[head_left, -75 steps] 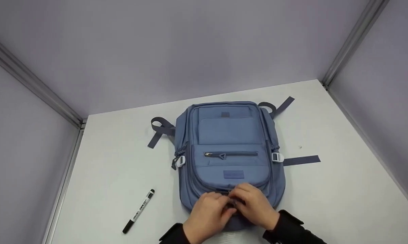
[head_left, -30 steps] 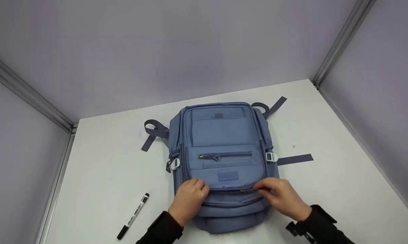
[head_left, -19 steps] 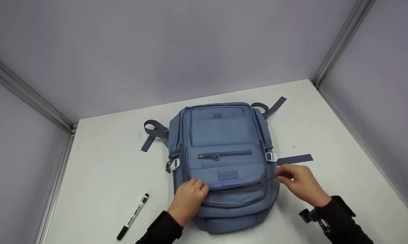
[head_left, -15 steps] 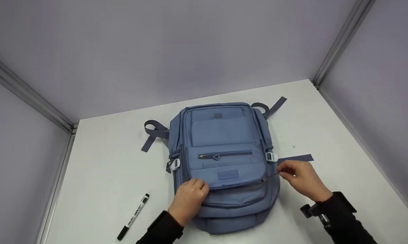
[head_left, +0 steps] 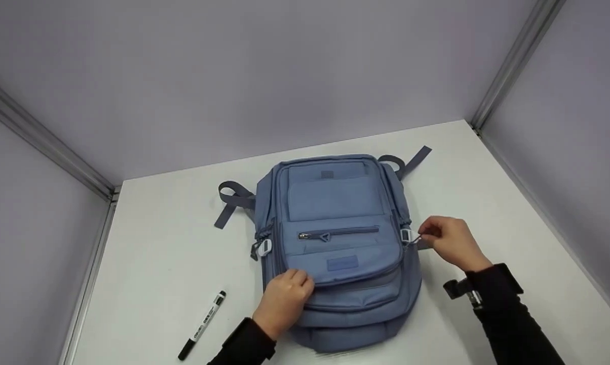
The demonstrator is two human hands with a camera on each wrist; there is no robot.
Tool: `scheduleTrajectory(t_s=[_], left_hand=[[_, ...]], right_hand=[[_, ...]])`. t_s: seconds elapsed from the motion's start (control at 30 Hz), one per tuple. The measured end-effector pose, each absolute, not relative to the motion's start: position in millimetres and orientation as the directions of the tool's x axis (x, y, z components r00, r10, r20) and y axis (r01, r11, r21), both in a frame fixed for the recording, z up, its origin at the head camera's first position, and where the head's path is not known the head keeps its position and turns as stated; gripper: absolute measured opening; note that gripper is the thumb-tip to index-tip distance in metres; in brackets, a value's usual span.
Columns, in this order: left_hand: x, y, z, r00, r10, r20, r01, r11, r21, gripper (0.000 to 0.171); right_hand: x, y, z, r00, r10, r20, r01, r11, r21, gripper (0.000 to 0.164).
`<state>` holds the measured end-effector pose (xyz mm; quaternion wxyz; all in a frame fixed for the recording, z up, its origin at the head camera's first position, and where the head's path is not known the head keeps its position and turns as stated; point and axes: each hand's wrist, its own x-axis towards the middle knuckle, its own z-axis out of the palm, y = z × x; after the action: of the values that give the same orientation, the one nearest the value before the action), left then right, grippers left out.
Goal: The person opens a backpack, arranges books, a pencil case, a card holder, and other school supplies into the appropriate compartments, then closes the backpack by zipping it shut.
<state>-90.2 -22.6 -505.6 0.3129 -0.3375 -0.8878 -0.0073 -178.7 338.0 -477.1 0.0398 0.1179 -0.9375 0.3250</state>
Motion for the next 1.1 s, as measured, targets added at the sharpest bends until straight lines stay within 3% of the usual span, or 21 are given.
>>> scheduleTrajectory(t_s=[0.23, 0.53, 0.93, 1.1], left_hand=[[-89, -23, -505, -0.582, 0.594, 0.555, 0.606, 0.772, -0.191, 0.008], [-89, -23, -507, -0.601, 0.578, 0.552, 0.603, 0.781, -0.161, 0.012], [-87, -24, -500, -0.679, 0.426, 0.599, 0.580, 0.811, 0.080, 0.012], [-90, -23, -489, -0.711, 0.383, 0.590, 0.561, 0.815, 0.146, 0.011]], right_hand=[[-221, 330, -475, -0.967, -0.213, 0.139, -0.254, 0.780, -0.572, 0.005], [-257, 312, -481, -0.973, -0.115, 0.202, -0.214, 0.788, -0.578, 0.008], [-235, 326, -485, -0.968, -0.197, 0.153, -0.249, 0.778, -0.576, 0.012], [-226, 336, -499, -0.962, -0.261, 0.079, -0.257, 0.773, -0.580, 0.017]])
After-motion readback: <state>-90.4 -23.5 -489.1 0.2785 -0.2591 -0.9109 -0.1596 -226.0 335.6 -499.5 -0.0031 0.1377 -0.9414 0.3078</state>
